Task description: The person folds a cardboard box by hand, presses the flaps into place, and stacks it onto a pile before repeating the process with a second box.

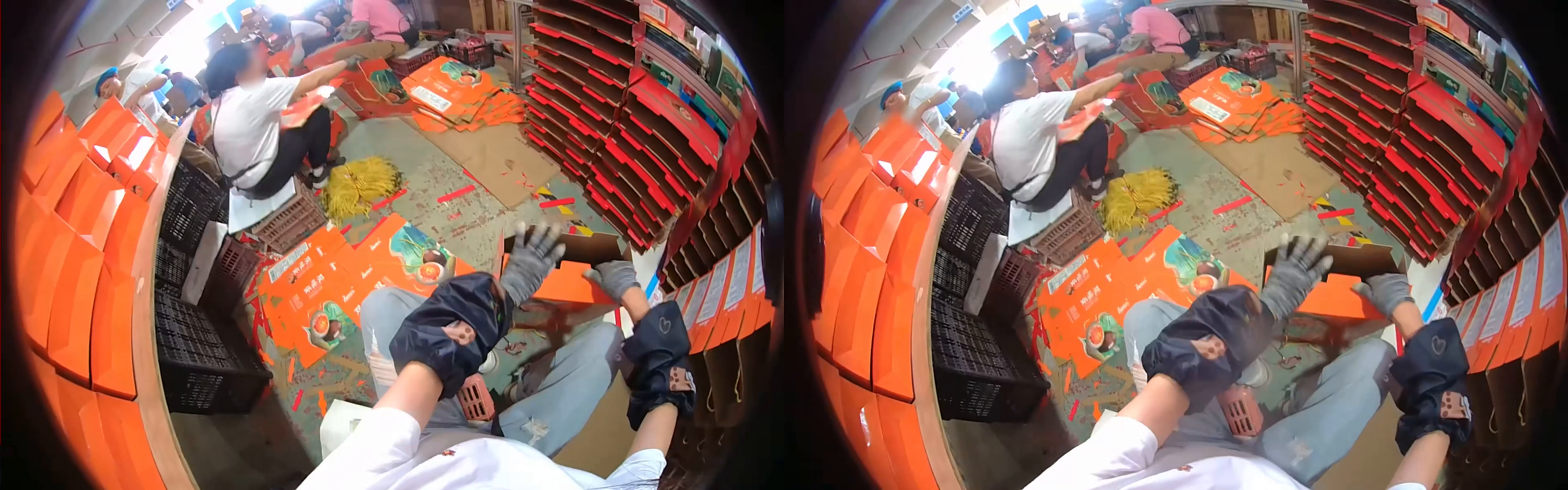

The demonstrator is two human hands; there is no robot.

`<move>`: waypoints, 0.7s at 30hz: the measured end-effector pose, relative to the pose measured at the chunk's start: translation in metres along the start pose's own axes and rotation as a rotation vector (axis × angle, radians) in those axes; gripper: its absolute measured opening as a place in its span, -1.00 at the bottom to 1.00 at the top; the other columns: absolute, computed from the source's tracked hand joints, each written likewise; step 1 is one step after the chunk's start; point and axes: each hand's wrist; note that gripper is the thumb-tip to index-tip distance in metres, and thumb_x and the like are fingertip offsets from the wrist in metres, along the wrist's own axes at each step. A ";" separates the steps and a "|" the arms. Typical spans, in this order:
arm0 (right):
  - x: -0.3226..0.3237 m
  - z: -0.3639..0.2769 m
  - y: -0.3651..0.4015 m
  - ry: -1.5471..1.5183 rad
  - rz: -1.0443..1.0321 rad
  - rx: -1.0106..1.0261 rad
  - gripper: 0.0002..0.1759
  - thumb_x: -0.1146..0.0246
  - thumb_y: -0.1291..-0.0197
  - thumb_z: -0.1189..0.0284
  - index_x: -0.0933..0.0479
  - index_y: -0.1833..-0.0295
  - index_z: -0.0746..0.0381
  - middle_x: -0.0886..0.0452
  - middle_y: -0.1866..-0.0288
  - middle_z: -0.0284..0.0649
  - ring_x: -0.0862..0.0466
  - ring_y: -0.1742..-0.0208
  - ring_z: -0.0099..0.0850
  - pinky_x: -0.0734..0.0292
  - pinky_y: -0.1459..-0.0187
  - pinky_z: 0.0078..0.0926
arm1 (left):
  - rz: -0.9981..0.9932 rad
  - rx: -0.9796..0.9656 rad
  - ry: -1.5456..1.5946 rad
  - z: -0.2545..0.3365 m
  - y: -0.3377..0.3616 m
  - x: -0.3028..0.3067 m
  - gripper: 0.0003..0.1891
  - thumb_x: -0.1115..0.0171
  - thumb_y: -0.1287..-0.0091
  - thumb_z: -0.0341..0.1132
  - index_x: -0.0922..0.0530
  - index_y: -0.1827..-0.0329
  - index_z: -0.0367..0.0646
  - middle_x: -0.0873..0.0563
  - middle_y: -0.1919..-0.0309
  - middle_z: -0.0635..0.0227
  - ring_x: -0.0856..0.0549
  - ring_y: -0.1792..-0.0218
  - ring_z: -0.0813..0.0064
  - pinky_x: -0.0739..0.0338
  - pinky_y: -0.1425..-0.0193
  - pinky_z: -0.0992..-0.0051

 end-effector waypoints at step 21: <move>-0.188 0.142 -0.023 -2.235 0.491 0.004 -0.45 -0.09 -0.41 0.17 -0.28 -0.42 0.16 -0.41 -0.30 -0.29 -0.44 -0.27 -0.40 -0.30 -0.34 -0.47 | -0.656 -0.071 0.308 -0.006 -0.004 -0.014 -0.45 0.18 -0.44 0.19 -0.25 -0.48 0.42 -0.32 -0.43 0.20 -0.36 -0.36 0.14 -0.15 -0.41 -0.01</move>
Point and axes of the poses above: each hand's wrist, its own y-axis away from the middle knuckle, its own x-axis out of the back of the hand, z = x × y
